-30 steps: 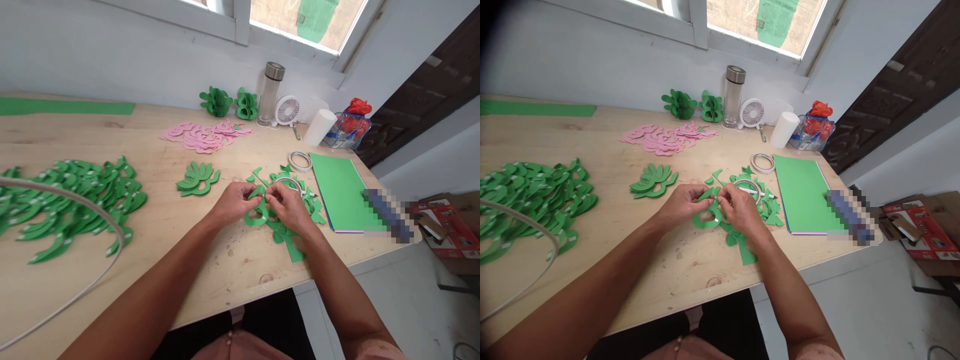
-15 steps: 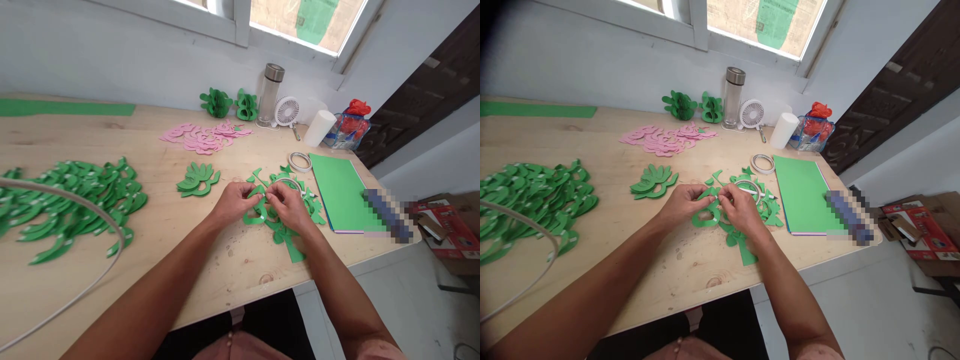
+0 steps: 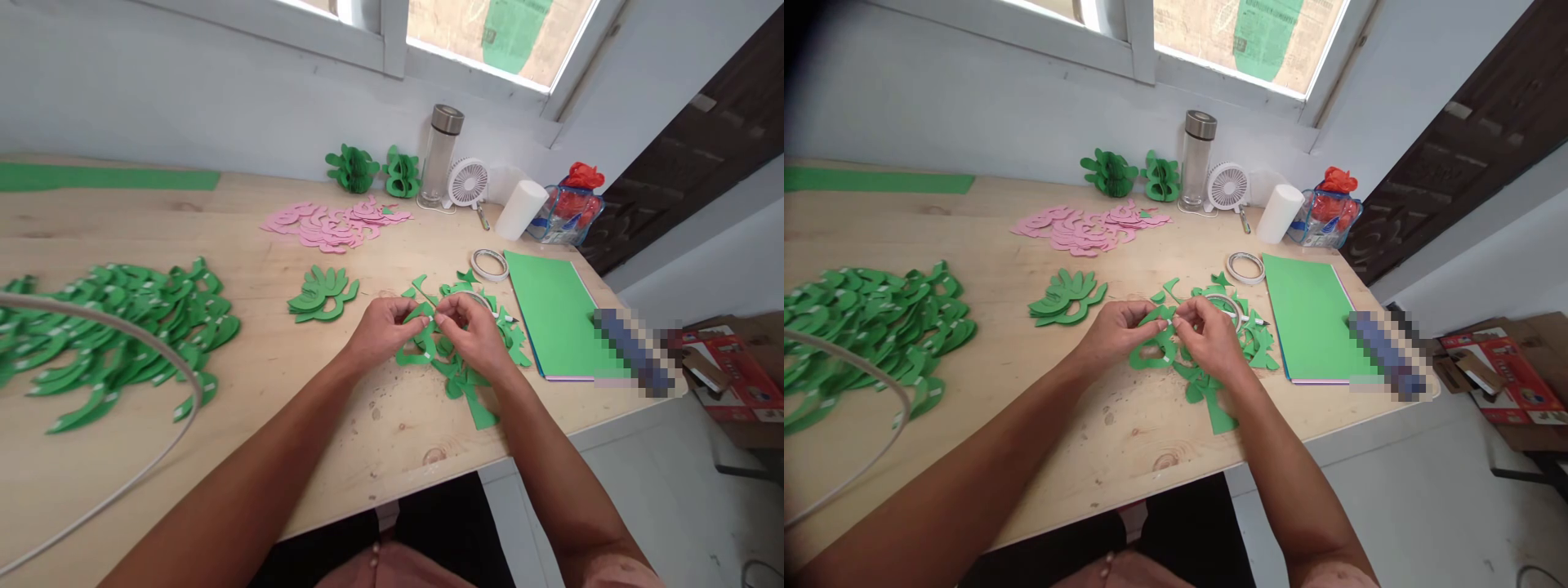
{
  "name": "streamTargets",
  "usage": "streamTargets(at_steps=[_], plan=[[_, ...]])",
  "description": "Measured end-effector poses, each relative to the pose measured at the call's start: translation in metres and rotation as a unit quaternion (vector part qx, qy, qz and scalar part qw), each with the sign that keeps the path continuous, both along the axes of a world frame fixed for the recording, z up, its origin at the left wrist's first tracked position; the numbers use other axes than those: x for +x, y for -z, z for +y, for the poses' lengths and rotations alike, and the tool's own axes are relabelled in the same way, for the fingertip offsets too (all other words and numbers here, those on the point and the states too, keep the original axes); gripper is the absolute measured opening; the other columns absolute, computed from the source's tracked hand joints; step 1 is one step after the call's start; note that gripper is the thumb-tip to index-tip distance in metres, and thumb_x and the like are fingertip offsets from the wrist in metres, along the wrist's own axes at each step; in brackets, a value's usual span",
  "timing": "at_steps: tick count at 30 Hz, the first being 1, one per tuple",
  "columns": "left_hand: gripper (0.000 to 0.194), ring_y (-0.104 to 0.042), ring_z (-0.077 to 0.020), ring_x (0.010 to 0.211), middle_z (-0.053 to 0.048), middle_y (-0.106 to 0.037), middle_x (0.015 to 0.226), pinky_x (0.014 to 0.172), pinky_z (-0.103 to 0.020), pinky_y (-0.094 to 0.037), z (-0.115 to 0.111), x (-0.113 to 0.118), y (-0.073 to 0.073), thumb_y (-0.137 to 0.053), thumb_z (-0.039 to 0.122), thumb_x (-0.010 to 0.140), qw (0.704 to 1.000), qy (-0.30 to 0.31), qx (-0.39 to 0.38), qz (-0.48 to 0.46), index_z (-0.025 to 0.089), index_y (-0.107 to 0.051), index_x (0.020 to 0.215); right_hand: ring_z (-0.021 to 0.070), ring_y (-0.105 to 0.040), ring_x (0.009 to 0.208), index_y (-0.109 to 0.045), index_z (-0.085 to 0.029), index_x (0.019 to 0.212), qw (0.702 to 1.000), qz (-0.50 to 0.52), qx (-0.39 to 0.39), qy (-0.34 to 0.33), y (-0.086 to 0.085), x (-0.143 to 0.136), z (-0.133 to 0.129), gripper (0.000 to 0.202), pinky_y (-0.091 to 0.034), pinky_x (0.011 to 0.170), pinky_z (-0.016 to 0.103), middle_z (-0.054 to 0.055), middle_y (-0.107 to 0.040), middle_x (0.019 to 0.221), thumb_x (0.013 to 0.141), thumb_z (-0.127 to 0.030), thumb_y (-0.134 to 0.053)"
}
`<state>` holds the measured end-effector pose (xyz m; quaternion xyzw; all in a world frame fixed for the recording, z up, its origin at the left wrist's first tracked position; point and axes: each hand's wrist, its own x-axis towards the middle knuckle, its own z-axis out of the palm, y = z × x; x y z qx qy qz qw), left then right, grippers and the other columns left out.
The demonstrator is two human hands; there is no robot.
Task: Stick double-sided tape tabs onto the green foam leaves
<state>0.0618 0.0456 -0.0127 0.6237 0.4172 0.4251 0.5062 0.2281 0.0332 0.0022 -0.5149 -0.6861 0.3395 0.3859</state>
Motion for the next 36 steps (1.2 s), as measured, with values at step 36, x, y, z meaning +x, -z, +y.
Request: streamTargets(at_steps=[36], plan=[[0.013,-0.051,-0.0087,0.052,0.002,-0.059,0.053,0.051,-0.02,-0.039,-0.0036,0.006,-0.0034,-0.064,0.026,0.07,0.991,0.051,-0.099,-0.073,0.014,-0.061,0.064,0.0086,-0.043,0.054,-0.055,-0.019,0.07,0.977,0.192,-0.086,0.02,-0.0027,-0.0032,0.0008,0.025,-0.034,0.051,0.022,-0.005,-0.048,0.061,0.075,-0.04,-0.066]])
